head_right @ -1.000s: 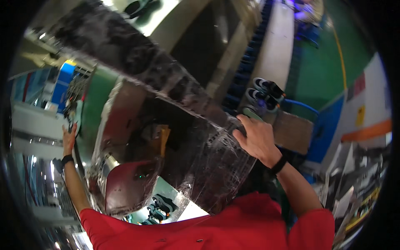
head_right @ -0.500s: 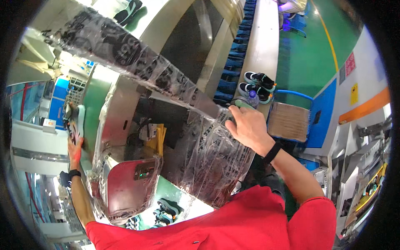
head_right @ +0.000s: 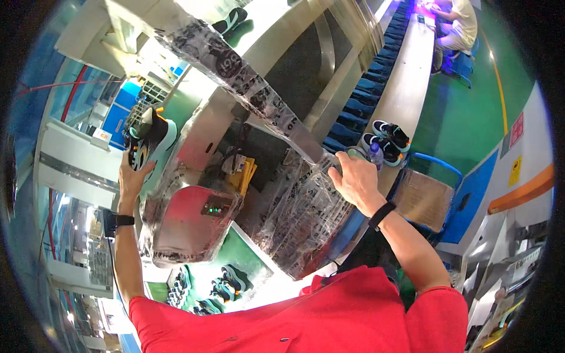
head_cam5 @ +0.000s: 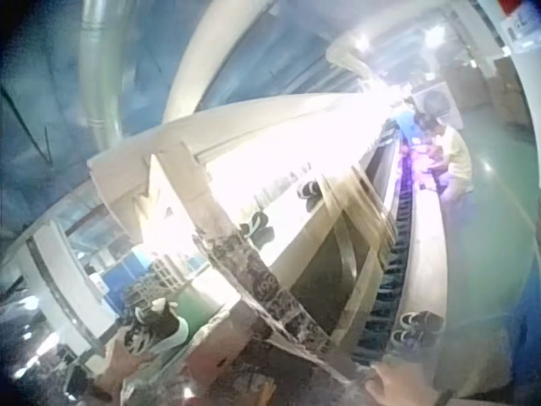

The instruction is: Operating a shoe pressing machine and moving shoes between conveyor belts.

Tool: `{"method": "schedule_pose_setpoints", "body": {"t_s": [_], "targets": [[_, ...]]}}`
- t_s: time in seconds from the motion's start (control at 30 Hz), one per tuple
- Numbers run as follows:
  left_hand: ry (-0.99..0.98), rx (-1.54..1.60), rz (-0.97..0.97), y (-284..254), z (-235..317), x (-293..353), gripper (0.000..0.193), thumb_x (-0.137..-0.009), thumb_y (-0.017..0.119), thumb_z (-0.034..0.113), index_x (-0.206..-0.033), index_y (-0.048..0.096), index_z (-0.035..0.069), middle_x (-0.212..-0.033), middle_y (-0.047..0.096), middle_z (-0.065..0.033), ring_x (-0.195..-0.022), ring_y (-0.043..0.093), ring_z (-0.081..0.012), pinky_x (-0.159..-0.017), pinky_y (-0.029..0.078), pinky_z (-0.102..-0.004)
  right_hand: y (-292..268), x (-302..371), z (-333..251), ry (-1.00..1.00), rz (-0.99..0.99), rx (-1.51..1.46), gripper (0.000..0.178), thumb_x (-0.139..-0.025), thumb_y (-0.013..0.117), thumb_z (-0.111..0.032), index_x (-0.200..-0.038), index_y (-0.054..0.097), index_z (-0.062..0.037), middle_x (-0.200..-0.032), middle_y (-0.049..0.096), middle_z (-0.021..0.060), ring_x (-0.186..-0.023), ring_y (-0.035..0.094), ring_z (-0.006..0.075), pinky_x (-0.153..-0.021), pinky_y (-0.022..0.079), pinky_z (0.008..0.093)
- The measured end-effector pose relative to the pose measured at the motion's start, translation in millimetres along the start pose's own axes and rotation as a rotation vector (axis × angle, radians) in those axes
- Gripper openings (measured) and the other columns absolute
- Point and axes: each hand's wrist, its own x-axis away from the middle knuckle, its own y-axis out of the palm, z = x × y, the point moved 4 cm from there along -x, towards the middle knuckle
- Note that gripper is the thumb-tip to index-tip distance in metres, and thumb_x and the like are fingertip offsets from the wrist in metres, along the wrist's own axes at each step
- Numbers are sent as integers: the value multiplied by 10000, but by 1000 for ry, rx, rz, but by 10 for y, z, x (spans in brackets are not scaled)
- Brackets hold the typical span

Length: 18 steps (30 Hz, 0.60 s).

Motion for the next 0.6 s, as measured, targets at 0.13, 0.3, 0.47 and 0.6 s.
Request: {"method": "schedule_pose_setpoints", "body": {"t_s": [0.13, 0.3, 0.47, 0.6], "targets": [[34, 110, 81, -490, 972, 626, 596, -721, 832, 213, -1194, 540, -3, -1031, 681, -177, -890, 664, -292, -778, 514, -381, 35, 30, 54, -115, 87, -119, 427, -834, 701, -303, -1152, 586, -41, -899, 667, 151, -803, 661, 335, -684, 527, 434], [220, 87, -19, -225, 1910, 1633, 648, -671, 857, 221, -1223, 559, 55, -1081, 655, -134, -964, 645, -305, -847, 511, -404, -459, 81, -173, -375, 112, -738, 717, -784, 771, -429, -1324, 497, -46, -1256, 594, 185, -1177, 577, 336, -986, 459, 405], [314, 250, -228, 885, 2229, 2086, 761, -645, 874, 275, -1285, 525, 55, -1220, 604, -172, -1116, 592, -347, -967, 451, -443, -829, 318, -592, -400, -254, -1199, 834, -704, 854, -356, -1365, 463, -30, -1278, 599, 150, -1204, 562, 255, -1064, 396, 363], [356, 337, -315, 1405, 2200, 2194, 773, -653, 847, 242, -1325, 498, 84, -1319, 545, -167, -1276, 479, -349, -1090, 345, -485, -523, 590, -494, -184, -336, -1025, 794, -691, 845, -241, -1355, 458, -42, -1104, 673, 182, -1042, 661, 284, -923, 500, 362]]}}
